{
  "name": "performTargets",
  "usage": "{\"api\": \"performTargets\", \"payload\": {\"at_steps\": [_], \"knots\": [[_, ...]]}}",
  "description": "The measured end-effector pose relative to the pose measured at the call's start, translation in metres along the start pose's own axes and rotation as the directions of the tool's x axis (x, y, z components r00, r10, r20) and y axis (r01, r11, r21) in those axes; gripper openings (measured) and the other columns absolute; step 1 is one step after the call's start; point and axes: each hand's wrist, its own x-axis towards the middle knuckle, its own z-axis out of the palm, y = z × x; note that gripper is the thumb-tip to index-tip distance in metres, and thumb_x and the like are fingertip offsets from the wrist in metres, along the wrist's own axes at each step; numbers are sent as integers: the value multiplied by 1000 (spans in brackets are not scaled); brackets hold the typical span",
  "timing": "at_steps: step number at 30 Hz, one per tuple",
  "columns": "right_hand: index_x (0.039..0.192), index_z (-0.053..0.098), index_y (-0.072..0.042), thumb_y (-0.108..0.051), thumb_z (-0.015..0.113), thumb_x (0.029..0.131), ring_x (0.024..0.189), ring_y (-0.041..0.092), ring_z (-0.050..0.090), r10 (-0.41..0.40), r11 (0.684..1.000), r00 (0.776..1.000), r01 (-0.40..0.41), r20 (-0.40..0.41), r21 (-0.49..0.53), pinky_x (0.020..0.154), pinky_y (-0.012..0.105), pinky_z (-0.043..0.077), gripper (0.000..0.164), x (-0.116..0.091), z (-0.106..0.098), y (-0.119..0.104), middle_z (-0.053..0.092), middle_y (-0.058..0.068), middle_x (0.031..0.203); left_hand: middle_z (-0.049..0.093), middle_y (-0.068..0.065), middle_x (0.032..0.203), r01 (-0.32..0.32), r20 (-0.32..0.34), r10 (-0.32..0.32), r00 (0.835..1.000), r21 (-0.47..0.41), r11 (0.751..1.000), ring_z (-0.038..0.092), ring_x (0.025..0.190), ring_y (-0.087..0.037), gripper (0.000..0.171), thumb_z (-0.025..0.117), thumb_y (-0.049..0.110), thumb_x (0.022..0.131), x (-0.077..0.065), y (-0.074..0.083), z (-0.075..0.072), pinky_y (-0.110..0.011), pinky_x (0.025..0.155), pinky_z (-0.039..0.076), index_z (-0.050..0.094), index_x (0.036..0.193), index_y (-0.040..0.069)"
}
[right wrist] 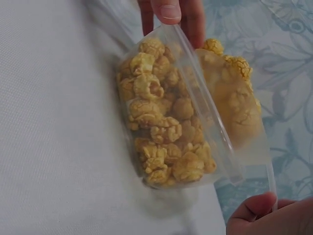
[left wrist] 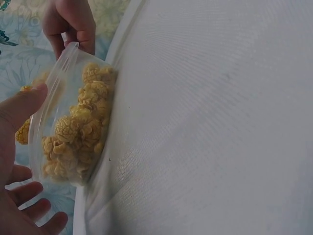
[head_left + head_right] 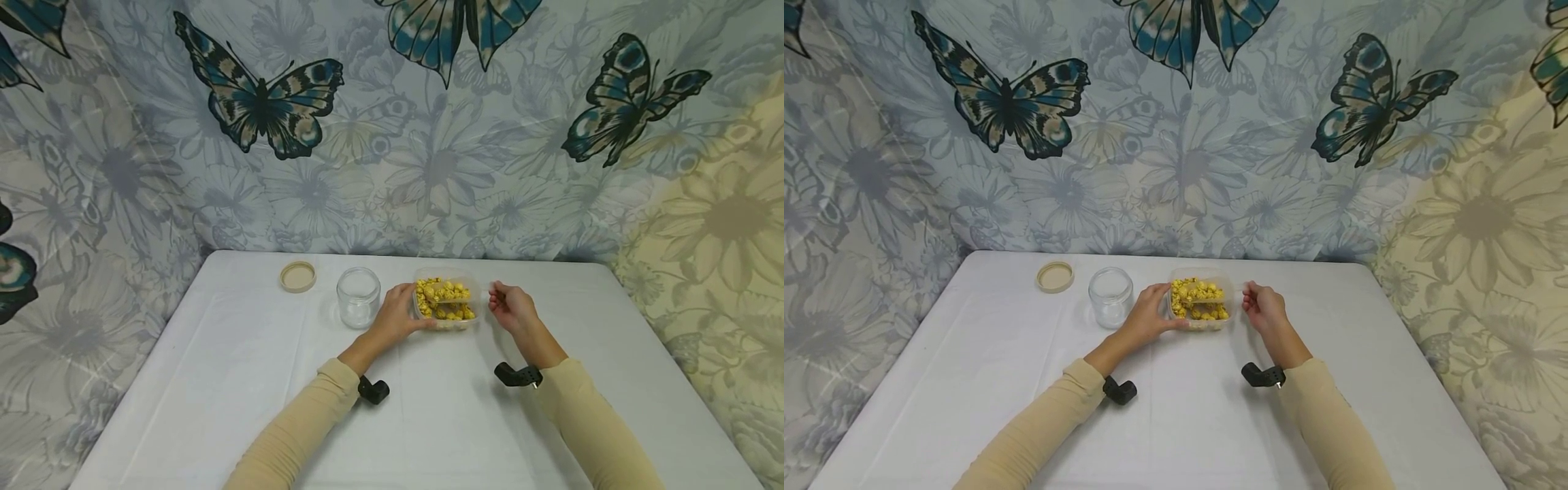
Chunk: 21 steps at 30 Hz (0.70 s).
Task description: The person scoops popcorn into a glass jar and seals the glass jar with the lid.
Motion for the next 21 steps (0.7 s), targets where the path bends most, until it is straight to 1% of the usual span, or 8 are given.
{"api": "performTargets", "payload": {"at_steps": [5,6,7,13,21], "knots": [[97,54,-8,-13,46,103,64,10,49,-9,1000,1000,9,6,1,57,20,44,11,0,2,-2,57,2,70,35,-13,154,13,20,-13,1000,-3,1000,30,144,-33,93,77,48,79,0,2,-4,-47,116,33,34,152,9],[98,52,-9,-14,43,104,65,10,47,-2,1000,1000,2,-22,-5,58,20,43,12,-2,5,-3,56,1,70,34,-13,154,17,23,-16,1000,-4,1000,29,145,-33,92,77,48,80,0,2,-5,-47,116,34,34,152,9],[99,51,-9,-14,42,104,65,10,47,-2,1000,1000,2,-22,-2,58,19,43,12,-2,5,-4,56,1,70,35,-13,154,16,26,-16,1000,-4,1000,30,144,-33,92,77,47,80,0,2,-6,-47,116,34,34,152,9],[94,53,-9,-14,42,104,63,11,48,4,1000,1000,-4,-11,3,57,19,44,15,-4,9,-5,57,2,68,37,-15,152,5,28,-5,1000,10,1000,32,142,-34,90,76,46,82,-2,4,-8,-47,115,35,35,151,6],[95,53,-8,-14,42,104,62,11,48,-2,1000,1000,2,-3,15,57,19,44,15,-6,10,-6,57,3,69,36,-13,153,25,55,-26,998,25,999,33,143,-32,89,76,45,82,-2,6,-10,-45,115,35,35,151,6]]}}
